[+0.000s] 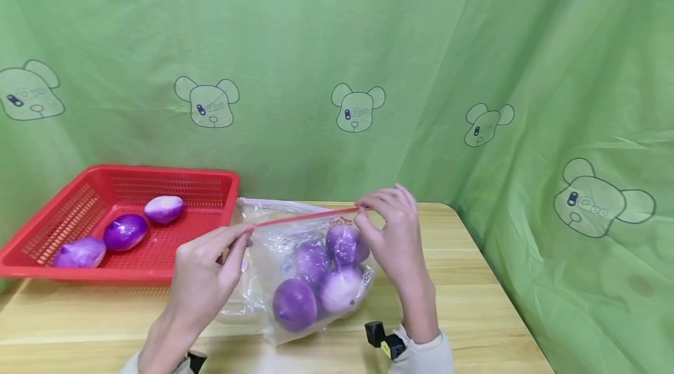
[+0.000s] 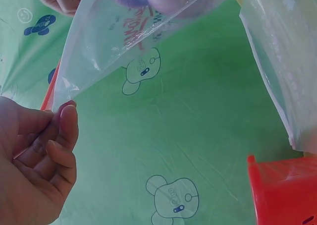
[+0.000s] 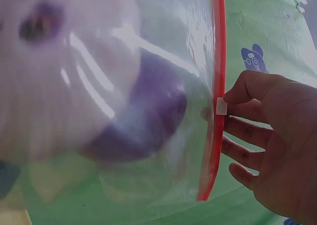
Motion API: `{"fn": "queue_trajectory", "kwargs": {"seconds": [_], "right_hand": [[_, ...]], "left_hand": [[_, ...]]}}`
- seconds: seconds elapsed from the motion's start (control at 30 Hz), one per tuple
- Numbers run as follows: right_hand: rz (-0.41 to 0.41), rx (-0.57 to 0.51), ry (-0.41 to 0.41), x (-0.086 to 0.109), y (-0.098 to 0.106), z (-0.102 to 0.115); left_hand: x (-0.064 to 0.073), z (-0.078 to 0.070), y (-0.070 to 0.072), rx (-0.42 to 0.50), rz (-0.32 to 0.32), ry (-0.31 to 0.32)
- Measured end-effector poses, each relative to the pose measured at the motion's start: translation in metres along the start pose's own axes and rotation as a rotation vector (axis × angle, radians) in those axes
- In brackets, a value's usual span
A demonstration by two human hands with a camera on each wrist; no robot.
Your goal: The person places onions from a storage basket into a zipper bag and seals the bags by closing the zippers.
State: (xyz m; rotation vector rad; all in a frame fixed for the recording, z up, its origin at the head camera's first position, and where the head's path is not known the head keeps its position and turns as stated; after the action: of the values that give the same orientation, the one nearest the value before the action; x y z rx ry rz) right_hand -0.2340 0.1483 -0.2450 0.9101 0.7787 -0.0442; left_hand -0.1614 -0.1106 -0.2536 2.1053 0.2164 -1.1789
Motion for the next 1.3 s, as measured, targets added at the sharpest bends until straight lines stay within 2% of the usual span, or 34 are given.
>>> {"fn": "queue_trajectory", "kwargs": {"seconds": [0.53, 1.03, 1.2, 1.3], "right_hand": [[0.019, 0.03, -0.043, 0.003, 0.005, -0.018], [0.135, -0.021, -0.153, 0.004, -0.004, -0.047], [0.166, -0.118, -0.262, 0.01, -0.002, -0.061], [0.133, -0.196, -0.298, 0.014, 0.007, -0.065]], "left_hand": [[-0.001, 0.007, 0.014, -0.023, -0.015, 0.026], [0.0, 0.015, 0.026, -0.073, -0.03, 0.052], [-0.001, 0.009, 0.021, -0.027, -0.014, 0.054], [-0.002, 0.003, 0.018, 0.027, -0.007, 0.045]]}}
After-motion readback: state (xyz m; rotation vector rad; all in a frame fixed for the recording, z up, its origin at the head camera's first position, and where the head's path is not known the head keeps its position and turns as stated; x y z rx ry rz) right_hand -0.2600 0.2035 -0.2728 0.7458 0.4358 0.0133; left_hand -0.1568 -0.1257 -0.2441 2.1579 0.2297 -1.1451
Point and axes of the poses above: each hand's wrist, its own x-axis away from the middle knuckle, its own y-axis out of the back of the hand, z = x × y, the point moved 10 cm from there along -x, towards the middle knuckle, and after that the axes turned 11 degrees about z, right-handed, at the moved point
